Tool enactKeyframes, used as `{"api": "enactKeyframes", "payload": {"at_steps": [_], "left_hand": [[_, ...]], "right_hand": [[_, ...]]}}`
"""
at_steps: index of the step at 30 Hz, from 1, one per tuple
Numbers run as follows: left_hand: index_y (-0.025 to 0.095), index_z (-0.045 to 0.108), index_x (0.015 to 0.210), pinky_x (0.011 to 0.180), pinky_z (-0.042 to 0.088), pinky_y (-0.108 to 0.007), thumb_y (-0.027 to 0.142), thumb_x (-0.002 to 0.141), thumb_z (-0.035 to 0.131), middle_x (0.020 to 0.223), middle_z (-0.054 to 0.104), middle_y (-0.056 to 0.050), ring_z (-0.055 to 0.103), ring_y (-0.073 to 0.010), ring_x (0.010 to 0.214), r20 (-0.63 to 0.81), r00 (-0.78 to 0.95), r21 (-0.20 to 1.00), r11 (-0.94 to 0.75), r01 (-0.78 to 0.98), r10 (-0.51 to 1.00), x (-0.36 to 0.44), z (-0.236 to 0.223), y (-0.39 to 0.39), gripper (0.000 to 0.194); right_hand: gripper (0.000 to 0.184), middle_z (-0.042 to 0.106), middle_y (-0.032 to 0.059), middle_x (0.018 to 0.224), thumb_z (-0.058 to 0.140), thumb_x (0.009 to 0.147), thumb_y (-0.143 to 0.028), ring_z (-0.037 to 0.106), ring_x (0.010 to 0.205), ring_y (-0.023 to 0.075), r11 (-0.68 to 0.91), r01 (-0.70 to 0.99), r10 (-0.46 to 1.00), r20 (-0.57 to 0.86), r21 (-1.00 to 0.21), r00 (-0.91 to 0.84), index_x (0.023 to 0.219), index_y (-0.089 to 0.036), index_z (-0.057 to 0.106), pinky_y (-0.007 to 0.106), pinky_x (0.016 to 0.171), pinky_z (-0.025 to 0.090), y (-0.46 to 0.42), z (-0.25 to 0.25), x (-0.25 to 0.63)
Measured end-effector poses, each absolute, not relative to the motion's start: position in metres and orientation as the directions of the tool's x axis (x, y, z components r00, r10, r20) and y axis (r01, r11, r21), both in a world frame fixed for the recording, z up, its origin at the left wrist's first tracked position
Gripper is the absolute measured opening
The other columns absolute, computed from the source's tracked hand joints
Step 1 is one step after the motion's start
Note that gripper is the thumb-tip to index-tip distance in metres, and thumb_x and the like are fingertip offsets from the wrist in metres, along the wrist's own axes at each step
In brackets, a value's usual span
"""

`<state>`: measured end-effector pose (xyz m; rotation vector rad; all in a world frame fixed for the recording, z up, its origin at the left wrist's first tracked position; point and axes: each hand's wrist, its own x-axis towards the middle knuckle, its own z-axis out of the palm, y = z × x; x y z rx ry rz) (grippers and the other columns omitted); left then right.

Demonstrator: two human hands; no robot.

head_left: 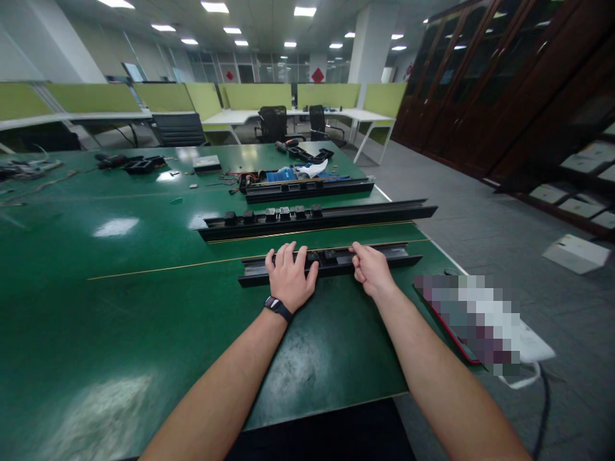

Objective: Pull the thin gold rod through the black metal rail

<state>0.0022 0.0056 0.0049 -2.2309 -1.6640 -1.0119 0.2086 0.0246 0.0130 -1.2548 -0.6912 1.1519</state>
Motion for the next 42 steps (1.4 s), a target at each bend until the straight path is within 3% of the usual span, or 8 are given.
{"api": "enactKeyframes", "payload": {"at_steps": [8,18,42], "left_hand": [[0.024,0.065,0.133,0.124,0.020,-0.060,0.046,0.097,0.056,0.145,0.059,-0.016,0.048,-0.0354,0.141,0.607,0.134,0.259,-0.354,0.899,0.784,0.0022,0.0056,0.0049,0.044],[0.024,0.064,0.135,0.123,0.020,-0.060,0.047,0.099,0.053,0.146,0.059,-0.015,0.048,-0.0348,0.141,0.606,0.150,0.229,-0.351,0.908,0.782,0.0011,0.0043,0.0054,0.044],[0.023,0.062,0.136,0.124,0.020,-0.059,0.047,0.098,0.054,0.146,0.059,-0.016,0.047,-0.0345,0.141,0.607,0.146,0.232,-0.350,0.908,0.781,0.0016,0.0046,0.0052,0.046]], "right_hand": [[0.032,0.051,-0.0061,0.050,0.075,0.088,-0.045,0.030,0.027,0.0037,-0.101,-0.256,0.936,-0.179,-0.961,0.303,0.091,-0.015,0.066,0.017,0.026,0.017,0.0233,0.0149,0.2084],[0.026,0.051,-0.0062,0.049,0.068,0.094,-0.043,0.029,0.025,0.0045,-0.105,-0.294,0.917,-0.207,-0.950,0.340,0.091,-0.017,0.062,0.018,0.027,0.017,0.0243,0.0165,0.2068],[0.027,0.051,-0.0059,0.049,0.072,0.090,-0.041,0.029,0.026,0.0038,-0.109,-0.242,0.931,-0.185,-0.964,0.315,0.088,-0.015,0.065,0.018,0.026,0.016,0.0225,0.0178,0.2055]]}}
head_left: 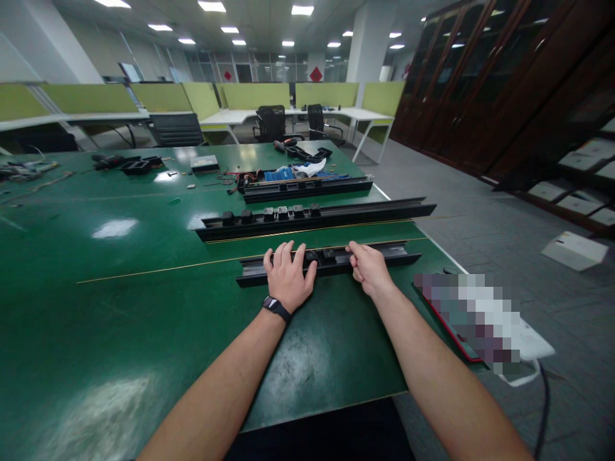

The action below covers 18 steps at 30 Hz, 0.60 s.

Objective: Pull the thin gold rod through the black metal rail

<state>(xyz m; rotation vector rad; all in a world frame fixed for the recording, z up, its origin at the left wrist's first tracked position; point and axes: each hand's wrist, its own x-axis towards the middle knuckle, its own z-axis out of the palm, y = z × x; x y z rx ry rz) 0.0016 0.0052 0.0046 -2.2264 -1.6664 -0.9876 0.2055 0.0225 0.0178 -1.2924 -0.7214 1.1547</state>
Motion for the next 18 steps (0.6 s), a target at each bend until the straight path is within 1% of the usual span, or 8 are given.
{"api": "enactKeyframes", "payload": {"at_steps": [3,9,14,18], "left_hand": [[0.024,0.063,0.136,0.124,0.020,-0.059,0.047,0.098,0.054,0.146,0.059,-0.016,0.047,-0.0344,0.141,0.607,0.145,0.236,-0.351,0.906,0.782,0.0016,0.0049,0.0050,0.045],[0.024,0.064,0.134,0.124,0.019,-0.059,0.046,0.098,0.055,0.146,0.059,-0.016,0.047,-0.0346,0.141,0.603,0.147,0.242,-0.355,0.903,0.784,0.0013,0.0050,0.0048,0.043],[0.022,0.063,0.135,0.125,0.019,-0.059,0.047,0.098,0.054,0.147,0.058,-0.017,0.047,-0.0346,0.142,0.602,0.141,0.242,-0.348,0.906,0.786,0.0015,0.0048,0.0050,0.046],[0.023,0.063,0.135,0.124,0.019,-0.059,0.047,0.098,0.055,0.146,0.059,-0.016,0.047,-0.0345,0.141,0.602,0.140,0.244,-0.349,0.905,0.786,0.0021,0.0047,0.0049,0.044]], "right_hand": [[0.028,0.051,-0.0057,0.049,0.073,0.090,-0.042,0.029,0.026,0.0037,-0.111,-0.236,0.931,-0.184,-0.965,0.315,0.087,-0.015,0.065,0.018,0.026,0.016,0.0220,0.0191,0.2049],[0.027,0.051,-0.0060,0.049,0.068,0.094,-0.043,0.029,0.026,0.0042,-0.107,-0.272,0.913,-0.203,-0.956,0.355,0.090,-0.017,0.063,0.018,0.027,0.017,0.0238,0.0172,0.2057],[0.026,0.051,-0.0058,0.049,0.069,0.093,-0.041,0.029,0.027,0.0037,-0.105,-0.233,0.928,-0.180,-0.967,0.327,0.088,-0.015,0.065,0.017,0.026,0.017,0.0229,0.0169,0.2054],[0.029,0.050,-0.0061,0.048,0.071,0.091,-0.043,0.029,0.026,0.0037,-0.092,-0.209,0.933,-0.157,-0.974,0.323,0.086,-0.015,0.065,0.017,0.026,0.017,0.0221,0.0180,0.2039]]}}
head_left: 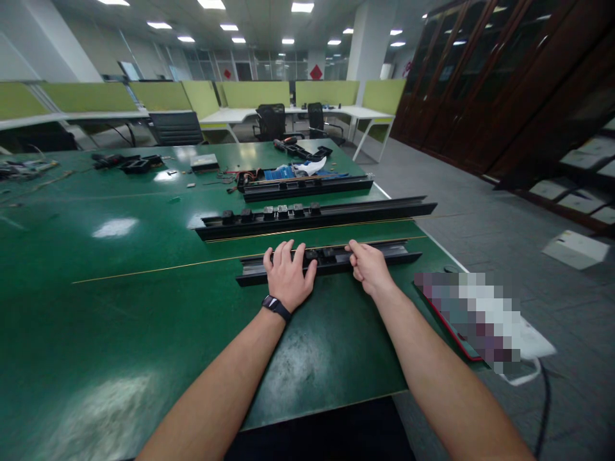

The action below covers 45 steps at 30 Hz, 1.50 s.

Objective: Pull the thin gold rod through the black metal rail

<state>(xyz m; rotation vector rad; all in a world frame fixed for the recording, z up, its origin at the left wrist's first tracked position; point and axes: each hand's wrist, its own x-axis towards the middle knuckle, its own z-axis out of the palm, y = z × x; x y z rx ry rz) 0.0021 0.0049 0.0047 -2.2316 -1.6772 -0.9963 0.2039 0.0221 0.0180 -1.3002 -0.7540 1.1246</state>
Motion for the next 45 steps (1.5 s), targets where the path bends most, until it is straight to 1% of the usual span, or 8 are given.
{"api": "enactKeyframes", "payload": {"at_steps": [6,14,20,27,30,38,45], "left_hand": [[0.025,0.064,0.133,0.125,0.019,-0.059,0.046,0.097,0.055,0.145,0.059,-0.015,0.047,-0.0342,0.142,0.606,0.138,0.248,-0.351,0.903,0.783,0.0020,0.0044,0.0049,0.042],[0.024,0.063,0.135,0.125,0.018,-0.059,0.048,0.099,0.053,0.146,0.058,-0.015,0.047,-0.0342,0.142,0.602,0.139,0.249,-0.351,0.903,0.786,0.0021,0.0048,0.0048,0.044],[0.025,0.064,0.133,0.124,0.019,-0.059,0.047,0.099,0.053,0.146,0.059,-0.015,0.047,-0.0340,0.141,0.602,0.147,0.232,-0.348,0.908,0.785,0.0018,0.0053,0.0045,0.043],[0.021,0.063,0.135,0.124,0.019,-0.058,0.048,0.099,0.053,0.146,0.058,-0.017,0.047,-0.0338,0.141,0.601,0.142,0.226,-0.338,0.913,0.787,0.0027,0.0047,0.0041,0.046],[0.021,0.062,0.136,0.124,0.019,-0.058,0.048,0.099,0.053,0.146,0.059,-0.016,0.047,-0.0339,0.141,0.602,0.144,0.224,-0.340,0.914,0.785,0.0029,0.0043,0.0044,0.047],[0.021,0.063,0.135,0.124,0.019,-0.058,0.048,0.099,0.054,0.146,0.059,-0.016,0.047,-0.0340,0.141,0.610,0.146,0.228,-0.349,0.909,0.779,0.0021,0.0041,0.0047,0.046],[0.021,0.063,0.135,0.124,0.019,-0.059,0.048,0.098,0.054,0.146,0.059,-0.017,0.047,-0.0345,0.141,0.608,0.148,0.222,-0.346,0.912,0.780,0.0018,0.0044,0.0050,0.046]], "right_hand": [[0.027,0.050,-0.0062,0.048,0.069,0.093,-0.043,0.029,0.026,0.0044,-0.101,-0.251,0.911,-0.191,-0.963,0.366,0.089,-0.017,0.063,0.017,0.026,0.017,0.0234,0.0172,0.2040],[0.029,0.052,-0.0053,0.050,0.073,0.090,-0.043,0.030,0.026,0.0038,-0.102,-0.209,0.932,-0.167,-0.973,0.322,0.085,-0.016,0.065,0.017,0.026,0.017,0.0225,0.0173,0.2049],[0.023,0.051,-0.0059,0.050,0.065,0.096,-0.038,0.029,0.026,0.0041,-0.107,-0.259,0.913,-0.198,-0.960,0.356,0.089,-0.016,0.064,0.018,0.026,0.017,0.0226,0.0190,0.2043],[0.027,0.051,-0.0056,0.050,0.070,0.092,-0.041,0.030,0.027,0.0034,-0.100,-0.226,0.934,-0.170,-0.969,0.315,0.088,-0.014,0.067,0.017,0.026,0.017,0.0220,0.0167,0.2059],[0.027,0.051,-0.0055,0.050,0.069,0.093,-0.040,0.030,0.027,0.0036,-0.104,-0.213,0.930,-0.171,-0.971,0.326,0.088,-0.014,0.067,0.017,0.026,0.017,0.0227,0.0162,0.2056],[0.023,0.051,-0.0062,0.049,0.062,0.098,-0.038,0.028,0.025,0.0044,-0.095,-0.257,0.912,-0.188,-0.962,0.365,0.090,-0.016,0.064,0.018,0.026,0.017,0.0235,0.0165,0.2046],[0.025,0.051,-0.0058,0.050,0.067,0.095,-0.038,0.029,0.026,0.0035,-0.104,-0.229,0.931,-0.176,-0.968,0.321,0.088,-0.014,0.066,0.017,0.026,0.016,0.0223,0.0173,0.2051]]}}
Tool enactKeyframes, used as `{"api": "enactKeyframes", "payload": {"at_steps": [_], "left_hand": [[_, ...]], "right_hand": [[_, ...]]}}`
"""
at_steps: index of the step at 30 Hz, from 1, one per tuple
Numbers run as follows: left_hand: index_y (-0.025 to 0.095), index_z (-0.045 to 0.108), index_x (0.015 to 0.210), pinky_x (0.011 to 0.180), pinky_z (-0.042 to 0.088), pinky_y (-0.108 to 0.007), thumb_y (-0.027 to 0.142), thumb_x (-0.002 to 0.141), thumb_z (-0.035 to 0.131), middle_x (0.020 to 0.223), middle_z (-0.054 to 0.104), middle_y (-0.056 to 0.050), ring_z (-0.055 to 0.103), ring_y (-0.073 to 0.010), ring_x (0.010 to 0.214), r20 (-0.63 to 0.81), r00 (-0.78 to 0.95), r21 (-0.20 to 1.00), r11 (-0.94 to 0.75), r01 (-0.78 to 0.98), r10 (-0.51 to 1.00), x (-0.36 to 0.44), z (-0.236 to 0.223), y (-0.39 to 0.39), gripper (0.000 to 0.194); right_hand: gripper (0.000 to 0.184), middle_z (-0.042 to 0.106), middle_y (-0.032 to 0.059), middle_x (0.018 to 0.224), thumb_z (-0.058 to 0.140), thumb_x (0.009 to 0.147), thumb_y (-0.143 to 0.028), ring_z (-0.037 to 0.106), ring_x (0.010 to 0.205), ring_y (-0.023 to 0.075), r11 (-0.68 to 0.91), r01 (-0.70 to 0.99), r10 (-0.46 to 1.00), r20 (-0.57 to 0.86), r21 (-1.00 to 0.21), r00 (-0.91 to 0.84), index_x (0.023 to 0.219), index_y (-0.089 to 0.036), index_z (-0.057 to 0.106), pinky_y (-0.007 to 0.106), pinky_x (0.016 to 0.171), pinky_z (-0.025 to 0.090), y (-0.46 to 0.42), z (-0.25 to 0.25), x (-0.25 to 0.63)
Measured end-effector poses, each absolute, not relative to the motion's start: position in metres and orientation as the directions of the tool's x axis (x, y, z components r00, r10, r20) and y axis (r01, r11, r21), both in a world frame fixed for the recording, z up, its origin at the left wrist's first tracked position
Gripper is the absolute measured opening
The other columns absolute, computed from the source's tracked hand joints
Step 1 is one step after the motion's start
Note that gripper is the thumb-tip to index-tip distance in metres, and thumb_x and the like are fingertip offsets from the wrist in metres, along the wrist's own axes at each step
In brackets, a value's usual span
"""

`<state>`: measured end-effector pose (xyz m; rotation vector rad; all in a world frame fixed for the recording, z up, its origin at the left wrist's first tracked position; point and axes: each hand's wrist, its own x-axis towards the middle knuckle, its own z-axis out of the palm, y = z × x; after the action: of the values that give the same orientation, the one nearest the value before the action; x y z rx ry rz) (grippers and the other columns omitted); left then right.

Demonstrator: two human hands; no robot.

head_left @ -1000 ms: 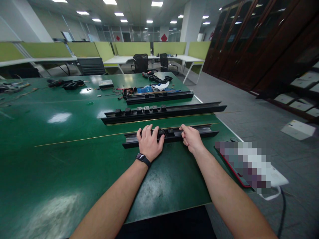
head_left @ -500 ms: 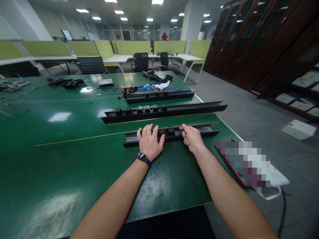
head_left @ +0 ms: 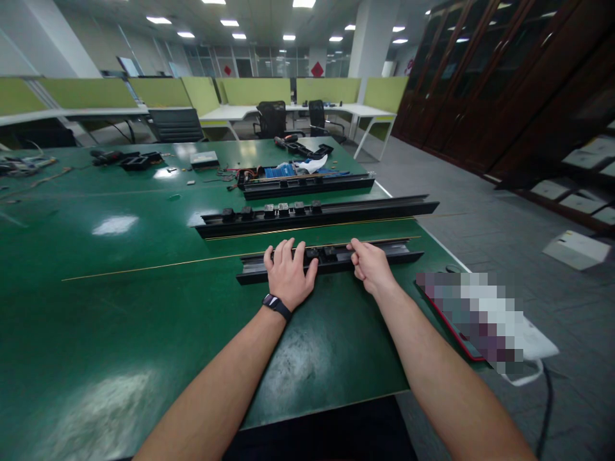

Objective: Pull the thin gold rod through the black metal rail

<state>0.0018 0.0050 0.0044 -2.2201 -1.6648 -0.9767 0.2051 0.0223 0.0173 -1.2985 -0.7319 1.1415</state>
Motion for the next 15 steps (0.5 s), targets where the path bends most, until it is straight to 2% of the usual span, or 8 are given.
{"api": "enactKeyframes", "payload": {"at_steps": [8,15], "left_hand": [[0.021,0.064,0.131,0.124,0.019,-0.058,0.049,0.100,0.052,0.146,0.059,-0.016,0.048,-0.0336,0.141,0.611,0.150,0.213,-0.344,0.915,0.777,0.0020,0.0042,0.0049,0.043],[0.021,0.062,0.135,0.124,0.020,-0.059,0.049,0.099,0.053,0.146,0.058,-0.017,0.048,-0.0345,0.141,0.607,0.145,0.225,-0.343,0.912,0.781,0.0020,0.0041,0.0049,0.046]], "right_hand": [[0.024,0.051,-0.0061,0.050,0.066,0.095,-0.040,0.029,0.026,0.0041,-0.100,-0.253,0.915,-0.188,-0.962,0.356,0.090,-0.016,0.064,0.018,0.026,0.018,0.0224,0.0176,0.2046],[0.026,0.051,-0.0058,0.050,0.070,0.093,-0.040,0.030,0.027,0.0039,-0.098,-0.216,0.933,-0.166,-0.971,0.320,0.087,-0.015,0.066,0.017,0.026,0.017,0.0229,0.0145,0.2066]]}}
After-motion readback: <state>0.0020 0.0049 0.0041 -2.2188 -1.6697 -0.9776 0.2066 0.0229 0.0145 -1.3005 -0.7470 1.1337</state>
